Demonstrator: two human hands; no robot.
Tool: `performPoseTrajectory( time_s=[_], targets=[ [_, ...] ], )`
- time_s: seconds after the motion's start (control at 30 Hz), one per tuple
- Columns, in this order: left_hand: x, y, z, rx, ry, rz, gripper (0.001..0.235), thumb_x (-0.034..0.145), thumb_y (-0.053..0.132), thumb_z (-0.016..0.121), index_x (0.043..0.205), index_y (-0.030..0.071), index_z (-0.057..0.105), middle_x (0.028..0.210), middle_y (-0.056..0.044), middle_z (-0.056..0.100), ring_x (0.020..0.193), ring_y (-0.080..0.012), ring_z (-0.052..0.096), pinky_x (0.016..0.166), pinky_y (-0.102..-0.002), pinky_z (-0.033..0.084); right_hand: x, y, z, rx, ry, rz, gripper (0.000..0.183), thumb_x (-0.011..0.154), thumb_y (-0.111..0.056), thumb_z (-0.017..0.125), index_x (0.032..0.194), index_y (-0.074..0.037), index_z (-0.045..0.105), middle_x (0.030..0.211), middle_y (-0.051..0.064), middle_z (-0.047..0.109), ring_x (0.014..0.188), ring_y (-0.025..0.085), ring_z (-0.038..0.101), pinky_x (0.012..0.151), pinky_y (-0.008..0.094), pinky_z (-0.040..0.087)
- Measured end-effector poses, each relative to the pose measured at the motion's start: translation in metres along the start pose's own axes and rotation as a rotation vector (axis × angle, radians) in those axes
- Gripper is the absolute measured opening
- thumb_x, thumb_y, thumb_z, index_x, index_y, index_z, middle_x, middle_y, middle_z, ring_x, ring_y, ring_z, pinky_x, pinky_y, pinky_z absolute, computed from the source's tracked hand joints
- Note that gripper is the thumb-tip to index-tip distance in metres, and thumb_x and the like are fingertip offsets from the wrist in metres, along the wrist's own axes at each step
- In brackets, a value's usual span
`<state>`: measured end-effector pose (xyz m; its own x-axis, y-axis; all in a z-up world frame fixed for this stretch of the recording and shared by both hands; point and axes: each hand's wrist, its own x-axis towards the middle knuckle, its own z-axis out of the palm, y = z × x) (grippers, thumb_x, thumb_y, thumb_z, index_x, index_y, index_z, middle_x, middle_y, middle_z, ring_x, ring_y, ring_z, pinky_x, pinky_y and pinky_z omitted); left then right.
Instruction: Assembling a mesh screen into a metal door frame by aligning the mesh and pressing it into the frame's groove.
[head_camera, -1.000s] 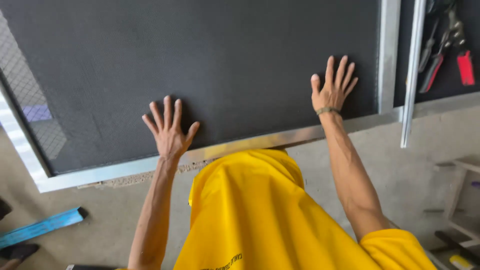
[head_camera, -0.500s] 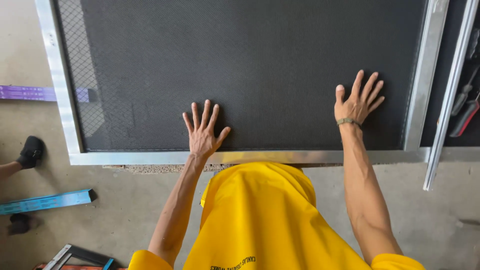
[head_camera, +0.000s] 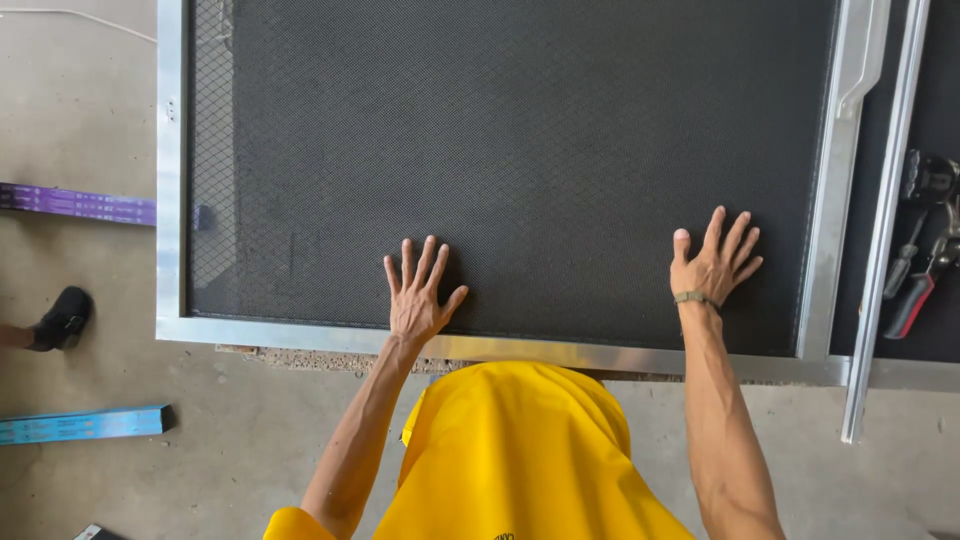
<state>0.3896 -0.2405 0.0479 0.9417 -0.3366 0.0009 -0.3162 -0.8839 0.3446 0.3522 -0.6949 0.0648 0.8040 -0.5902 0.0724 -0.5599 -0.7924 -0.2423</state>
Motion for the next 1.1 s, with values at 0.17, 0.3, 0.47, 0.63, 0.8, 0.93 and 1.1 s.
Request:
performPoseTrajectory(
  time_s=[0.17,0.3,0.47,0.63,0.8,0.93,1.1],
  targets=[
    [0.0,0.002,0.0,0.002,-0.011,-0.011,0.077,0.098,0.068,0.047,0.163,0.028,0.033,0.172,0.0,0.023,0.159,-0.0358,0.009,0.124,-0.066,0.002,-0.01,0.001,-0.002,0.007,-0.014,0.03,0.068,0.105,-0.046,0.05,0.165,-0.018,0.035,0.17,0.018,0.017,0.155,0.045,0.01,0.117,0.074,0.01],
    [0.0,0.001,-0.001,0.001,-0.023,-0.012,0.076,0.099,0.068,0.044,0.163,0.029,0.031,0.173,0.001,0.022,0.16,-0.0334,0.007,0.125,-0.064,0.0,-0.016,0.0,0.002,0.003,-0.013,0.026,0.066,0.106,-0.044,0.048,0.165,-0.017,0.035,0.171,0.018,0.017,0.155,0.044,0.011,0.118,0.073,0.01],
    [0.0,0.002,-0.001,0.02,-0.027,-0.016,0.076,0.099,0.068,0.044,0.163,0.029,0.03,0.173,0.001,0.02,0.16,-0.033,0.006,0.125,-0.064,-0.001,-0.015,0.003,0.013,-0.039,-0.042,0.045,0.067,0.106,-0.051,0.04,0.166,-0.021,0.031,0.173,0.015,0.013,0.158,0.04,0.006,0.121,0.07,0.005],
    [-0.002,0.0,0.0,0.017,-0.04,-0.023,0.076,0.099,0.069,0.044,0.163,0.03,0.032,0.173,0.001,0.021,0.16,-0.0324,0.005,0.125,-0.064,-0.002,-0.017,0.005,0.018,-0.065,-0.019,0.032,0.068,0.104,-0.049,0.044,0.165,-0.021,0.032,0.172,0.015,0.015,0.157,0.039,0.008,0.12,0.07,0.008],
    [-0.003,0.0,0.002,0.013,-0.046,-0.013,0.074,0.099,0.068,0.046,0.161,0.027,0.037,0.172,-0.001,0.025,0.16,-0.0334,0.009,0.125,-0.063,0.0,-0.016,0.008,0.019,-0.11,0.042,0.022,0.068,0.103,-0.046,0.05,0.164,-0.02,0.036,0.171,0.016,0.02,0.156,0.04,0.014,0.12,0.07,0.013],
    [0.001,-0.003,0.01,0.007,0.034,0.011,0.076,0.098,0.067,0.047,0.162,0.027,0.035,0.173,-0.001,0.023,0.16,-0.0342,0.009,0.125,-0.064,0.0,-0.009,0.012,0.018,-0.075,0.088,0.018,0.068,0.1,-0.048,0.053,0.161,-0.02,0.04,0.169,0.016,0.025,0.155,0.042,0.02,0.117,0.072,0.018],
    [0.052,0.032,-0.009,-0.062,0.085,0.044,0.078,0.1,0.073,0.039,0.161,0.026,0.038,0.172,-0.002,0.024,0.159,-0.0332,0.009,0.123,-0.065,0.0,0.016,-0.001,0.012,-0.062,0.097,0.012,0.068,0.101,-0.05,0.054,0.16,-0.02,0.041,0.169,0.016,0.025,0.154,0.042,0.021,0.117,0.073,0.017]
  ],
)
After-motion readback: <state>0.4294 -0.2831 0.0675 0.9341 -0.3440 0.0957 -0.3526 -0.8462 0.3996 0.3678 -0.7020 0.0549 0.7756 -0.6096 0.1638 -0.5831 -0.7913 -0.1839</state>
